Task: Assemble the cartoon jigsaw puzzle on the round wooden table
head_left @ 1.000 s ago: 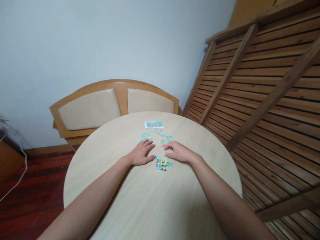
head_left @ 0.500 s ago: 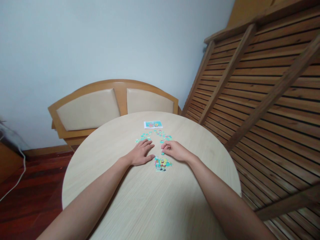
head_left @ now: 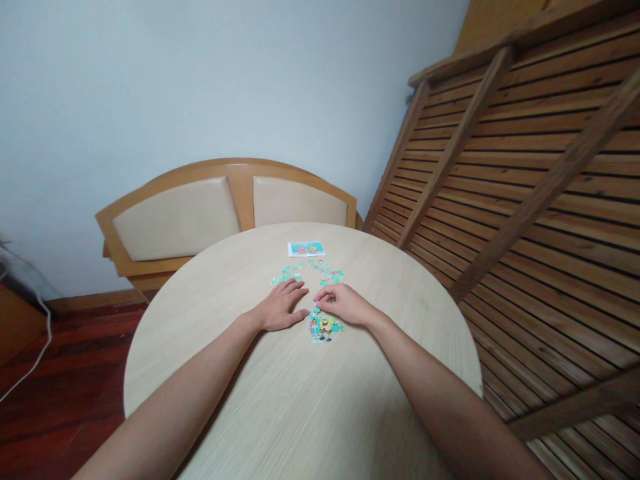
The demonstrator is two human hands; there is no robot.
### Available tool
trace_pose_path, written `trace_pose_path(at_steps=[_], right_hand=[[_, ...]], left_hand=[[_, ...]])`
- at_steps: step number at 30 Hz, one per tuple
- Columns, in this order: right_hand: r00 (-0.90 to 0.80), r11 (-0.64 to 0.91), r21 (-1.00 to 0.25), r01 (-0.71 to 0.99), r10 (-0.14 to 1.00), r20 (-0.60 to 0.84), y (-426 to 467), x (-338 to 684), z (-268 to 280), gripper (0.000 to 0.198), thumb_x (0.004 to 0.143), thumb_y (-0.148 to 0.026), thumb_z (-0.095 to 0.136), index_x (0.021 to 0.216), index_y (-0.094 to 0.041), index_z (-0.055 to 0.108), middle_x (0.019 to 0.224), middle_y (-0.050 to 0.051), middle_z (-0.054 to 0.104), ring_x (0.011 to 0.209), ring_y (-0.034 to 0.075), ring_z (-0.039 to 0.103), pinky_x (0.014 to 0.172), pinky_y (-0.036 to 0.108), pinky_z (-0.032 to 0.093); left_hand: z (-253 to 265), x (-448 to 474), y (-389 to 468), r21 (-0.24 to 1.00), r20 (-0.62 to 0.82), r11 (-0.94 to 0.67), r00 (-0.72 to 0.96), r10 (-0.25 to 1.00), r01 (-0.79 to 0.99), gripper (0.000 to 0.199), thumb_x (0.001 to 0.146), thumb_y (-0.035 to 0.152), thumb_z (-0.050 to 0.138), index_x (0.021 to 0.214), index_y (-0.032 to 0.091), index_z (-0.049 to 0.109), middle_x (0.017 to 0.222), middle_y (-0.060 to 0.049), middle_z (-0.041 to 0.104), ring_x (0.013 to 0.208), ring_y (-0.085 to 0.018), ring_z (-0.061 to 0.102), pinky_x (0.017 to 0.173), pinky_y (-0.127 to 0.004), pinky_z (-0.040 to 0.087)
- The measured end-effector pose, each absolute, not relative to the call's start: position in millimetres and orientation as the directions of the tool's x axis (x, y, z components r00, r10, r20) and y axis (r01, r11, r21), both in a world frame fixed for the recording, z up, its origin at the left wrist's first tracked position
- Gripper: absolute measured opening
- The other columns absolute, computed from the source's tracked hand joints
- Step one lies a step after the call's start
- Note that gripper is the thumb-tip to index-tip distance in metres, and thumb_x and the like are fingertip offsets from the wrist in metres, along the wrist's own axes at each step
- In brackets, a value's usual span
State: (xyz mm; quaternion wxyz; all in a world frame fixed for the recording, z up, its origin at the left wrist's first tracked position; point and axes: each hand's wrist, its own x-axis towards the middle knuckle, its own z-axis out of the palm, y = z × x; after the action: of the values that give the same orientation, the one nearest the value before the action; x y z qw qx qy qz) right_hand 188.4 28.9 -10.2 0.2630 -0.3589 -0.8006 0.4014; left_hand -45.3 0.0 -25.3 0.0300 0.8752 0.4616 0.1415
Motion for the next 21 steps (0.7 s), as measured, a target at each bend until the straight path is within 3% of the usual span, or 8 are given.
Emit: trace_pose_path(at_steps=[21], right_hand=[[-0.667,0.448,-0.824,0.346,0.736,0.12,30.8,191.6,-12.1,0.019,0.083,-0.026,0.066,0.093,-0.013,0.074,0.085,0.007,0.074,0.08,0.018,0.068,0.075,0.029,0.052]], left_hand=[[-22.8,-44.5,-0.6,0.156,0.206,-0.571,0.539,0.817,0.806,0.063,0.093,0.053,0.052,0.142,0.013,0.05,0.153,-0.017,0.043,0.146,-0.032,0.034,0.122,-0.048,0.024]])
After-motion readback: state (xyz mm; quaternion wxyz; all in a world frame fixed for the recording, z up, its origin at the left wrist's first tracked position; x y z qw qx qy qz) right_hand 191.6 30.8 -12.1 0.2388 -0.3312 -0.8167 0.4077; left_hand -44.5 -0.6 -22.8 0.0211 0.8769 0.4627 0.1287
